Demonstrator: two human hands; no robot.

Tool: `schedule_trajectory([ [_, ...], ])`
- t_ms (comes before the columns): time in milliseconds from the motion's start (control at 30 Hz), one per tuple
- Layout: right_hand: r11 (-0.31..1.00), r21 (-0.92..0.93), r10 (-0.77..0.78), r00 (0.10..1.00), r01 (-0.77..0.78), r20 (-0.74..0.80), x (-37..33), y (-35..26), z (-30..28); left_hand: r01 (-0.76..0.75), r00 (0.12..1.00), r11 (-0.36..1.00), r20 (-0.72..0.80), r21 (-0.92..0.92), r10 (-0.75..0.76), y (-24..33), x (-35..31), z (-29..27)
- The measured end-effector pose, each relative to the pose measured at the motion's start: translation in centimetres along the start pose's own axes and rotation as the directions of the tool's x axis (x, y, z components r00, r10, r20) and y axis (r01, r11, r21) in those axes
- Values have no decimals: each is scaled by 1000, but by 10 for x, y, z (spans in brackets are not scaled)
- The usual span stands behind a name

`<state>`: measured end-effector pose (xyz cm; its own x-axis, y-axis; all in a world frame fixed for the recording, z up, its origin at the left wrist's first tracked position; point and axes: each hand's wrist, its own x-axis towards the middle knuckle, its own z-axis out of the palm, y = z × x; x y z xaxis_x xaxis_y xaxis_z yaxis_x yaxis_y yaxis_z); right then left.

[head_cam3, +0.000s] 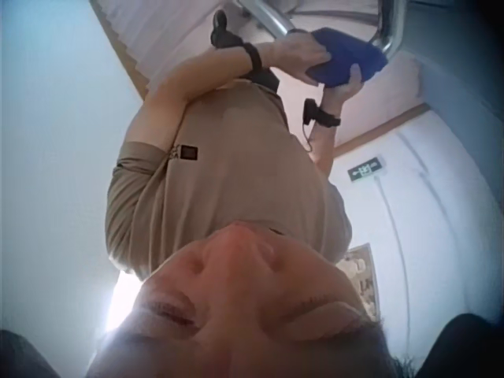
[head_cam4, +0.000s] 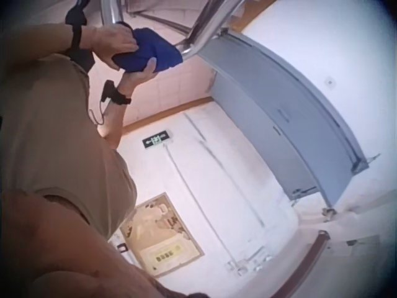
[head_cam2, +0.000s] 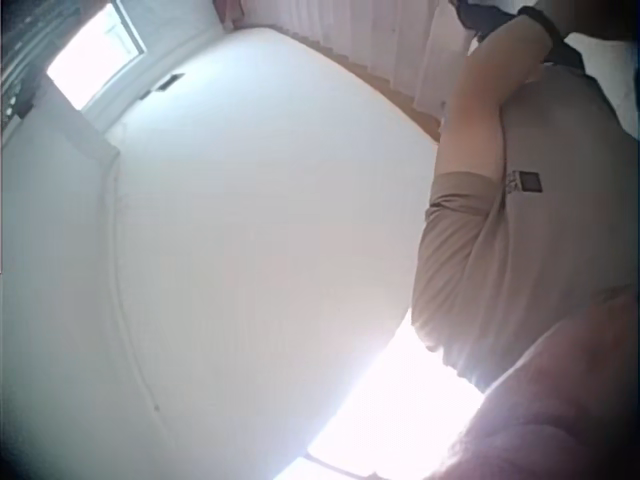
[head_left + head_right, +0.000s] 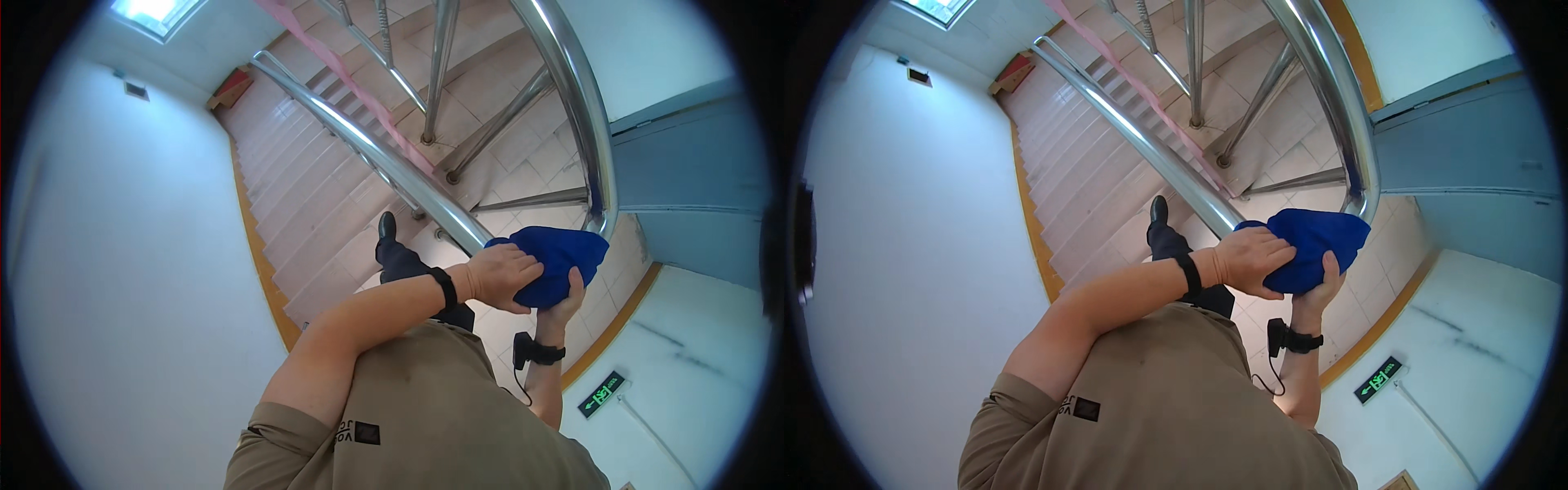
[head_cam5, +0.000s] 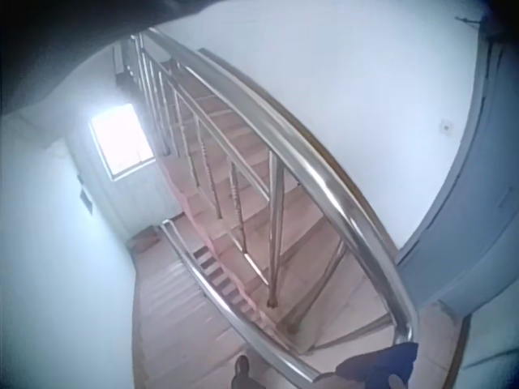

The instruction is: The person wrings out a cloth in a bucket of water and wipes down the handrail and vertical spindles of a staircase.

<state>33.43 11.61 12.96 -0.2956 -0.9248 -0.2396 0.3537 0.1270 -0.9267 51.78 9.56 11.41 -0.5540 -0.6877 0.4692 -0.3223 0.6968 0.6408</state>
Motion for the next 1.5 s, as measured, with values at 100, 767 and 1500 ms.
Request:
schedule_trajectory([
  [100,1000,11,15,1000,-15,3,0,3,-2,-29,1000,999,-5,-15,29,-3,2,-1],
  [767,935,-296,-330,783,195,-527,-42,15,44,-234,952,944,142,-233,271,-23,19,-7],
  [1500,648,-692,-759,185,318,-625,-35,85,139,-427,760,890,470,-160,449,-116,11,-51],
])
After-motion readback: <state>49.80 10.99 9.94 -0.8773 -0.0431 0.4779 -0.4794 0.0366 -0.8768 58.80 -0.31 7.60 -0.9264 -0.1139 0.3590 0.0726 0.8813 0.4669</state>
